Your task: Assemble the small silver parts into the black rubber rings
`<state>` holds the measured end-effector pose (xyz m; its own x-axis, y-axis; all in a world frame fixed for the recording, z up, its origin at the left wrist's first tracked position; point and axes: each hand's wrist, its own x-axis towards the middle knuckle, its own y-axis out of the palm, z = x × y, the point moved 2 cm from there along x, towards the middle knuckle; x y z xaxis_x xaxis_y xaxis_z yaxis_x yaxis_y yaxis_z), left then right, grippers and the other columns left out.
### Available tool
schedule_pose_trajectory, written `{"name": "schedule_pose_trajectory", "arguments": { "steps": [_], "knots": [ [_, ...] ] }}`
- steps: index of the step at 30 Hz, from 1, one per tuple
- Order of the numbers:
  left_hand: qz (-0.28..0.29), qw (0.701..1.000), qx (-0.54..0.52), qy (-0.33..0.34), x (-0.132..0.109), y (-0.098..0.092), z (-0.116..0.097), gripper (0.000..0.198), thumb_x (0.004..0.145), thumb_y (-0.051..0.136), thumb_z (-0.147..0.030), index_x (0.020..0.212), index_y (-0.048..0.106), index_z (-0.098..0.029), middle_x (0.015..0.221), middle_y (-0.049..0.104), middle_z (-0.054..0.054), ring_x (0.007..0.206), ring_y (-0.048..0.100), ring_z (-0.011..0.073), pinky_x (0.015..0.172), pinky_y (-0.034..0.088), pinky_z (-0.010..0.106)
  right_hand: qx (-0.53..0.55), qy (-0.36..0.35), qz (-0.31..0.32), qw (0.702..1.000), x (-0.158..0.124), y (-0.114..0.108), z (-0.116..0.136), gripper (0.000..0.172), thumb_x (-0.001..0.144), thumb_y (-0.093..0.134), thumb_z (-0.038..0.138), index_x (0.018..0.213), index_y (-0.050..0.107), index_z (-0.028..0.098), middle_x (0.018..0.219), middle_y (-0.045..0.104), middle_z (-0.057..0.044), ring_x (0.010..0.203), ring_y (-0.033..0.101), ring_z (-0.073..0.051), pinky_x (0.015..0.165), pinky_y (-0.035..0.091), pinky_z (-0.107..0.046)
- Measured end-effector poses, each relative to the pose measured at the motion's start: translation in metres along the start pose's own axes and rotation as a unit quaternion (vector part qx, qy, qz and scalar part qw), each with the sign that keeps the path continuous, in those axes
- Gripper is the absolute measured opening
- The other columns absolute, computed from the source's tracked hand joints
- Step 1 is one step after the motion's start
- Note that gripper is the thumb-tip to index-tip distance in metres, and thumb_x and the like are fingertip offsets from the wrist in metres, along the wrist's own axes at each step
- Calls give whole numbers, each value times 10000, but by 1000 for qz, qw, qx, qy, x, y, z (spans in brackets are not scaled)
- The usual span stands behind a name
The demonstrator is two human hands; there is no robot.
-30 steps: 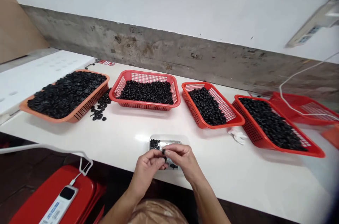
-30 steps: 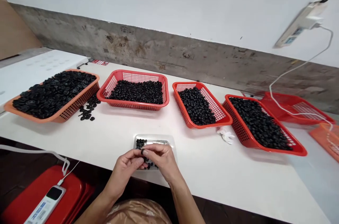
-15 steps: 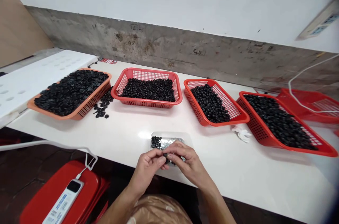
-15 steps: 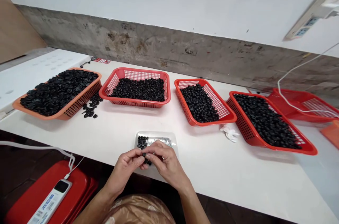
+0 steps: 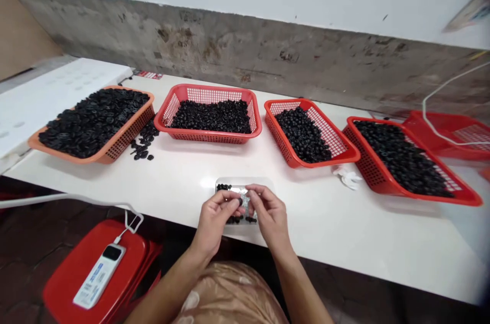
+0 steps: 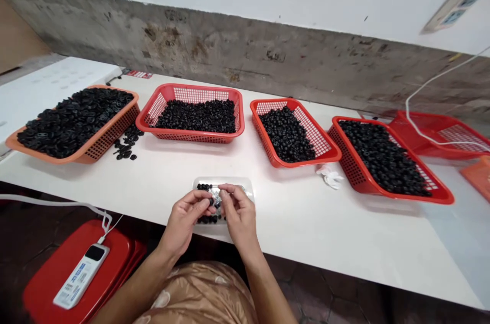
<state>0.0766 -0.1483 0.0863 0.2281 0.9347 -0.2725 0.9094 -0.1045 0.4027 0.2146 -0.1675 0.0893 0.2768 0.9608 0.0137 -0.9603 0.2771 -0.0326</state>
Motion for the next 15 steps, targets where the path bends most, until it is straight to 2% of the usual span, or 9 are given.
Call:
{"name": "schedule_pose_trajectory", "arguments": {
  "steps": [2,7,12,15],
  "knots": [
    [-7,1000,11,12,0,-6,-1,231,775,768,-329,914,714,-153,783,721,24,709,673,131,699,520,230,-26,-13,-43,999,-2,-12,-5,261,905,618,420,999,694,189,645,554,27,540,492,-109,512,437,-229],
    [-28,999,26,17,-4,-28,0,218,794,756,-318,935,724,-154,787,731,33,712,675,131,694,517,225,-117,-46,-128,984,-15,-47,-27,222,903,632,376,988,723,194,734,617,2,577,501,-110,562,440,-248],
    [-41,999,21,26,-5,-34,1,219,778,771,-314,917,730,-150,812,727,32,708,677,128,693,517,226,-138,-129,-224,956,-26,-55,-33,187,908,629,332,963,728,183,854,649,-41,713,594,-148,670,484,-291],
    [-45,998,18,34,-5,-35,0,213,773,777,-307,913,733,-153,848,724,30,714,682,123,693,516,222,-123,-145,-270,944,-25,-59,-32,183,905,635,327,949,725,174,852,653,-46,749,612,-161,697,484,-304]
  ]
}}
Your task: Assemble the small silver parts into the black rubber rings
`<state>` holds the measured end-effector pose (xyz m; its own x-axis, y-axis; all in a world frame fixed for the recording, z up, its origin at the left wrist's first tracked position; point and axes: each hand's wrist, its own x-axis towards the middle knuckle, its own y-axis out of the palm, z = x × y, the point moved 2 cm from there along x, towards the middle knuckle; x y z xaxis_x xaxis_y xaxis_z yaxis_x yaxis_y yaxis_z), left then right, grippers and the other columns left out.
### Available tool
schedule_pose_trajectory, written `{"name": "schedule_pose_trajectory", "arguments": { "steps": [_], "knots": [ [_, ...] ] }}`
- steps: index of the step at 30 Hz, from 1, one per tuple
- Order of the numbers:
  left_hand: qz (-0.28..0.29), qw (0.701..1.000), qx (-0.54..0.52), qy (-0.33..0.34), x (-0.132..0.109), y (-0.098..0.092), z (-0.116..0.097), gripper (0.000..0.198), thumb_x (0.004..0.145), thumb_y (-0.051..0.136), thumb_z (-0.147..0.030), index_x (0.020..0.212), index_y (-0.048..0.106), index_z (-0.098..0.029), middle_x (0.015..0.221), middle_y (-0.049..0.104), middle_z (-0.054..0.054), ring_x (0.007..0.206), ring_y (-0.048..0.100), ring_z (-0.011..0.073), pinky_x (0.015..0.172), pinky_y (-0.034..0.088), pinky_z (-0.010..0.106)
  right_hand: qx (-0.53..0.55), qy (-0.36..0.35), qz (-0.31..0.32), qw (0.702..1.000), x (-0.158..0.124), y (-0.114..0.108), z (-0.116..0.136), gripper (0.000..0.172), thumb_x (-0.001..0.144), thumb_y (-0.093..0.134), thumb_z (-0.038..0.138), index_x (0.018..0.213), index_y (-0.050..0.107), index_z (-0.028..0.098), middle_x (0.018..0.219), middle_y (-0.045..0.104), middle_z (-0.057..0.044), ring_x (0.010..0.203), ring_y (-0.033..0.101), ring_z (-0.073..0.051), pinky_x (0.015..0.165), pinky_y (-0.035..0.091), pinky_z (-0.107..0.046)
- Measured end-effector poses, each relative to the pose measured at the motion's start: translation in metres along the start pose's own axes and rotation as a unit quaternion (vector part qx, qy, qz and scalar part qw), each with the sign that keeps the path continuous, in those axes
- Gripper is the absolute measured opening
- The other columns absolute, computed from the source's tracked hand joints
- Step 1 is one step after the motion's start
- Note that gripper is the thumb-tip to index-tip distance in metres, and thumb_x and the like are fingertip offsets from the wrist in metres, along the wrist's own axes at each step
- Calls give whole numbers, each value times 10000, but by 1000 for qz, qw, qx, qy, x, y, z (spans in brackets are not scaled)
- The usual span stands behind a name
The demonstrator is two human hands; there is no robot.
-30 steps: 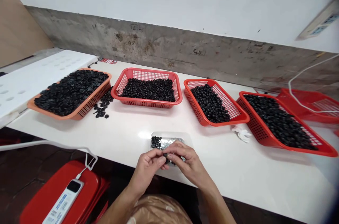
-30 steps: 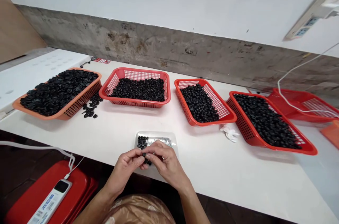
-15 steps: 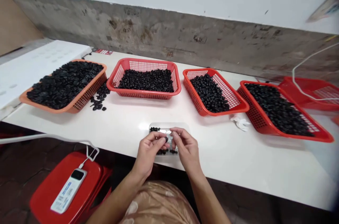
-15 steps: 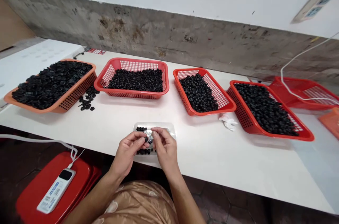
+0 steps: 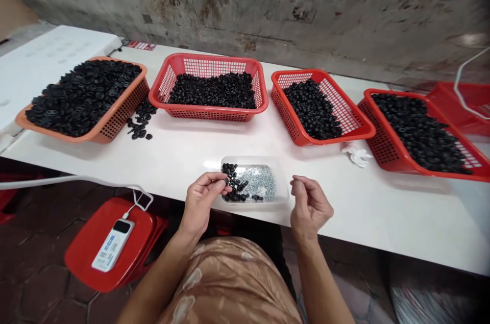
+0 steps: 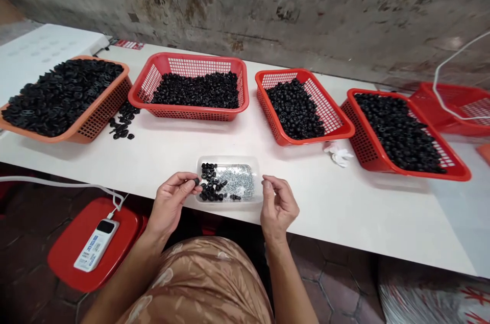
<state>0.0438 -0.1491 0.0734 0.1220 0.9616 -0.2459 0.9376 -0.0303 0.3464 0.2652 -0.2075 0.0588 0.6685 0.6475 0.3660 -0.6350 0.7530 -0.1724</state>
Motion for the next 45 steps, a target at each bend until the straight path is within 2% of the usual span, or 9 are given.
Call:
{"name": "schedule_pose_trajectory", "arguments": {
  "steps": [5,9,13,18,25,36,45],
  "knots": [
    [-37,999,-15,31,9,-14,6,215,744,799,-296,887,731,-149,840,717,22,718,673,111,707,505,214,14,42,-52,998,9,-10,-31,263,884,645,388,968,717,150,814,653,-40,723,597,-149,712,483,-304],
    [-78,995,-30,51,22,-34,23,264,709,820,-306,895,727,-144,851,711,22,710,651,94,699,490,202,13,111,-36,993,7,-15,-64,347,850,669,448,984,716,131,793,647,-32,637,540,-117,663,458,-283],
    [-80,993,-24,87,32,-47,40,267,696,824,-325,881,729,-158,843,711,21,710,639,95,706,493,206,17,132,-13,991,5,-13,-79,373,846,664,481,993,717,142,768,638,-19,584,504,-102,603,434,-261],
    [-42,994,-10,103,33,-51,49,244,705,819,-326,876,741,-170,854,725,33,712,651,119,722,510,240,10,123,5,992,6,-9,-85,399,845,637,523,991,716,160,822,660,-38,668,560,-136,631,454,-271],
    [1,994,6,113,34,-55,52,225,717,806,-313,882,746,-172,855,728,29,713,655,118,730,506,245,1,107,13,994,8,-7,-87,420,823,629,530,965,719,145,835,678,-51,713,589,-164,647,460,-286],
    [21,991,16,130,31,-57,48,268,690,801,-333,889,733,-166,867,730,38,729,655,142,749,518,283,0,86,16,996,8,-3,-76,346,777,652,458,877,723,134,783,692,-46,749,600,-183,733,465,-312],
    [31,990,17,136,33,-60,53,253,712,788,-324,908,735,-173,891,728,36,752,658,139,760,512,275,-2,77,25,997,9,-3,-81,353,774,652,459,894,728,136,814,700,-52,775,601,-190,751,469,-318]
  ]
}}
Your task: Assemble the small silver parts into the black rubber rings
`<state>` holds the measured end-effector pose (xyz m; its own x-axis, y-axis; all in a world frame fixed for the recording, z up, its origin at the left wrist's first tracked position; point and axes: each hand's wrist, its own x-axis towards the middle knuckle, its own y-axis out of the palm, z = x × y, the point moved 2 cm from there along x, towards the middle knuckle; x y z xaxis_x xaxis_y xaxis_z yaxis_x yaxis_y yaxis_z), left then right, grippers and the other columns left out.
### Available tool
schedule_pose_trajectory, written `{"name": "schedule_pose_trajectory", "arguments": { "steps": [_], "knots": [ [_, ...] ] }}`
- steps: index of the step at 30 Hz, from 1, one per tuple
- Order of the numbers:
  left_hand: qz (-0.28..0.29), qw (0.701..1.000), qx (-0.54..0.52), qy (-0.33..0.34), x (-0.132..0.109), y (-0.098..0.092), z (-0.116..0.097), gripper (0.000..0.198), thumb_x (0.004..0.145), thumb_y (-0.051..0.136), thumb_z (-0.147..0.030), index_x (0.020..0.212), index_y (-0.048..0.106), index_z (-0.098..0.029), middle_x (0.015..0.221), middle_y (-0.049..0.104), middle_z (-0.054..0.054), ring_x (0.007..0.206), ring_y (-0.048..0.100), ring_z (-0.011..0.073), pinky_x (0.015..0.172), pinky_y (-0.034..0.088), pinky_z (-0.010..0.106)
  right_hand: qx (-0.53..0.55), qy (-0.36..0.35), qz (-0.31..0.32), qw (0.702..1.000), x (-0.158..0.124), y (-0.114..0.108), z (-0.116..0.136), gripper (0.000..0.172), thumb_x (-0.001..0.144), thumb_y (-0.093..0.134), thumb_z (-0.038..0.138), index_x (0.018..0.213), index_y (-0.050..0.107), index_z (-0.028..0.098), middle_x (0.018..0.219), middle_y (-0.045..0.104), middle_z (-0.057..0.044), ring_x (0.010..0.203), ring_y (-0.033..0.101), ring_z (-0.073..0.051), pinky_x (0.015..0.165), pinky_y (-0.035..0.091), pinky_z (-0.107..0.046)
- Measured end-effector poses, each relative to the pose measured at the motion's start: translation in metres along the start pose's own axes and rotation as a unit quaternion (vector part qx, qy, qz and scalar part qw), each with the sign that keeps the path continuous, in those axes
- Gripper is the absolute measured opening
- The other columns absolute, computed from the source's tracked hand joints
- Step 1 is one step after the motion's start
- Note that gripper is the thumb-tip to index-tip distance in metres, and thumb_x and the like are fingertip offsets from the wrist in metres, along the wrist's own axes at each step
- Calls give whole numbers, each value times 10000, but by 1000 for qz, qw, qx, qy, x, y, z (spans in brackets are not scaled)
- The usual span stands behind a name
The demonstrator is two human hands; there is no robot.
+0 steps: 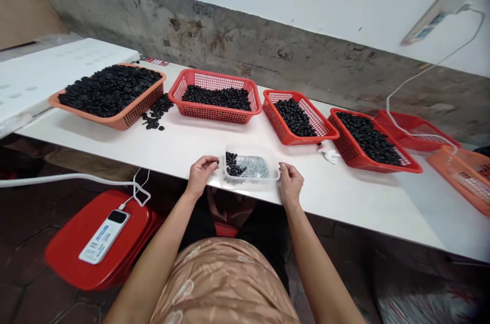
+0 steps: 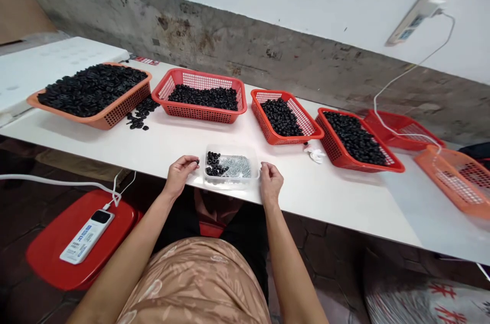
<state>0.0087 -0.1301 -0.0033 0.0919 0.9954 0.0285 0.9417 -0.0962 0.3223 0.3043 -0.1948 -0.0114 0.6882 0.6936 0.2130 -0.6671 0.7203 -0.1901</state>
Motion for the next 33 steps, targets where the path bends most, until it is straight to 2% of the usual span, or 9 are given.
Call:
{"name": "schedule_pose_trajectory", "arguments": {
  "steps": [22,33],
  "knots": [
    [-5,1000,18,-15,-2,-2,-3,272,738,781,-337,942,733,-164,892,723,48,760,661,144,765,523,272,17,11,22,1000,3,-1,-5,419,797,642,543,916,735,152,842,721,-55,776,622,-197,696,474,-292],
    [-13,999,24,-26,-3,-2,-3,261,752,778,-338,945,735,-167,907,725,53,767,659,143,772,522,267,30,29,24,999,3,-3,-6,393,800,666,526,924,747,161,878,726,-63,821,641,-209,738,489,-310]
  ]
}}
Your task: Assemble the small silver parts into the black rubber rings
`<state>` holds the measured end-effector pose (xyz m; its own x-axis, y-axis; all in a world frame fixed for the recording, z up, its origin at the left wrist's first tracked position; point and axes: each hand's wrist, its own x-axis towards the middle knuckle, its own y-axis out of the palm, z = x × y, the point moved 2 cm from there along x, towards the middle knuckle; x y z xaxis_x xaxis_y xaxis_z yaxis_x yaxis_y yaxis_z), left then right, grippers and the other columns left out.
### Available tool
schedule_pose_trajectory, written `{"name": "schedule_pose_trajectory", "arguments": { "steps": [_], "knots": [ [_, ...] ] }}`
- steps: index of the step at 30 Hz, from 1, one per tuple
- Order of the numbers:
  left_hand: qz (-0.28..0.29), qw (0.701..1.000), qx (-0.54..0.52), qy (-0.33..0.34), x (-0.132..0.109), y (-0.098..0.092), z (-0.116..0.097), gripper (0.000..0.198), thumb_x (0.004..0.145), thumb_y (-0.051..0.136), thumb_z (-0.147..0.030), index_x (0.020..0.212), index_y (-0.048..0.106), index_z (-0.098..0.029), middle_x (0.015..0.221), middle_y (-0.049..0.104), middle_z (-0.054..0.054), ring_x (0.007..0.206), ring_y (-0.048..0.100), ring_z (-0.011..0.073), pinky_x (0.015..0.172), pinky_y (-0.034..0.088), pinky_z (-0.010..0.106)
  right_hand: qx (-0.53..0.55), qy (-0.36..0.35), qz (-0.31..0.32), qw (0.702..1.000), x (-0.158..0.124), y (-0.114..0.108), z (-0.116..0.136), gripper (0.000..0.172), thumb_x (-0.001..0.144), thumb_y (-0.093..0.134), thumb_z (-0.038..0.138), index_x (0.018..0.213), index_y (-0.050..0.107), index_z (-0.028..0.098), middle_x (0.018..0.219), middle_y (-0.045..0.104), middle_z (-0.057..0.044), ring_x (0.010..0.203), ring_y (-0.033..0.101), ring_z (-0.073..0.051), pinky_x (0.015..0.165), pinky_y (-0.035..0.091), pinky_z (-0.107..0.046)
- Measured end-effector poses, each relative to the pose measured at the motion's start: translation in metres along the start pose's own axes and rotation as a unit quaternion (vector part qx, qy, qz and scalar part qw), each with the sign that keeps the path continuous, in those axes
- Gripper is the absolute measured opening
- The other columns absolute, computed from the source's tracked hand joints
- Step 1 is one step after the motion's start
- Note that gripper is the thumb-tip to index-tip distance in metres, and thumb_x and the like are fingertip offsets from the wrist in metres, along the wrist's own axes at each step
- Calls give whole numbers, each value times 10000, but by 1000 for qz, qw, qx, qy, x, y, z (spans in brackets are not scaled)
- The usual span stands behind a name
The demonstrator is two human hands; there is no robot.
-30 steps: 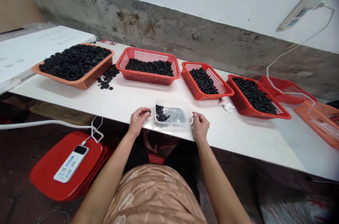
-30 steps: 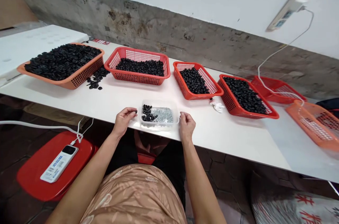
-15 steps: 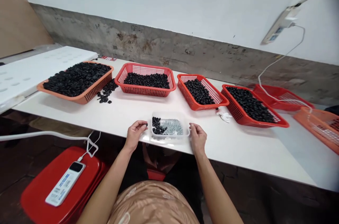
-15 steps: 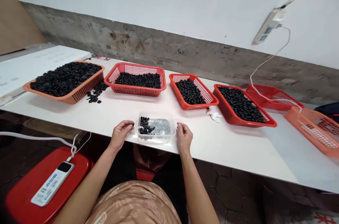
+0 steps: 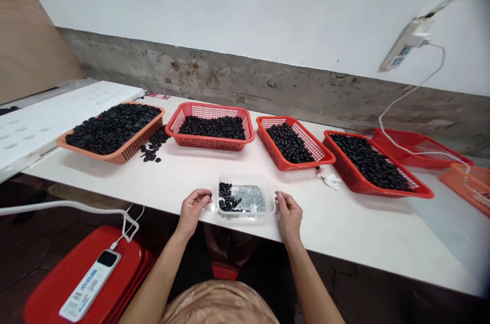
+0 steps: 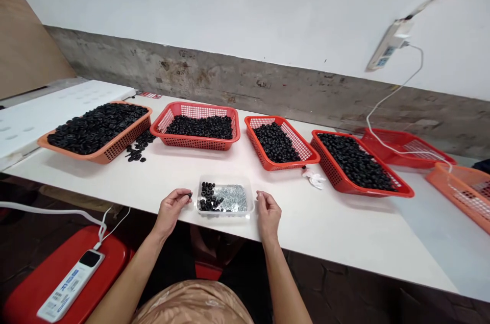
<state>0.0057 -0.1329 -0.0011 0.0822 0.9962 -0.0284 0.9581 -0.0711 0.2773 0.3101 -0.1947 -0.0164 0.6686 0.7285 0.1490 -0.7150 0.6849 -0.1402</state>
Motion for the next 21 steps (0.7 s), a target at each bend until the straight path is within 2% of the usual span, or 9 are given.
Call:
{"name": "schedule_pose_trajectory", "arguments": {
  "steps": [10,17,21],
  "knots": [
    [-1,1000,5,-8,0,0,1,240,764,773,-341,939,736,-181,894,723,41,782,660,144,790,520,260,10,11,-2,1000,1,0,-7,380,815,665,516,953,749,172,966,731,-77,852,648,-211,749,496,-321],
    [-2,1000,4,-15,0,-1,0,235,761,778,-340,934,738,-187,921,724,44,793,661,148,800,524,263,10,18,-3,1000,-1,-1,-2,358,814,674,508,933,752,180,941,728,-71,868,648,-222,767,498,-332],
    [4,1000,3,-25,-1,-2,0,232,766,778,-342,940,740,-193,930,722,43,802,660,151,810,524,265,15,21,-34,999,-1,-2,4,367,824,674,513,941,740,172,853,700,-54,730,608,-187,674,476,-310]
  ]
}}
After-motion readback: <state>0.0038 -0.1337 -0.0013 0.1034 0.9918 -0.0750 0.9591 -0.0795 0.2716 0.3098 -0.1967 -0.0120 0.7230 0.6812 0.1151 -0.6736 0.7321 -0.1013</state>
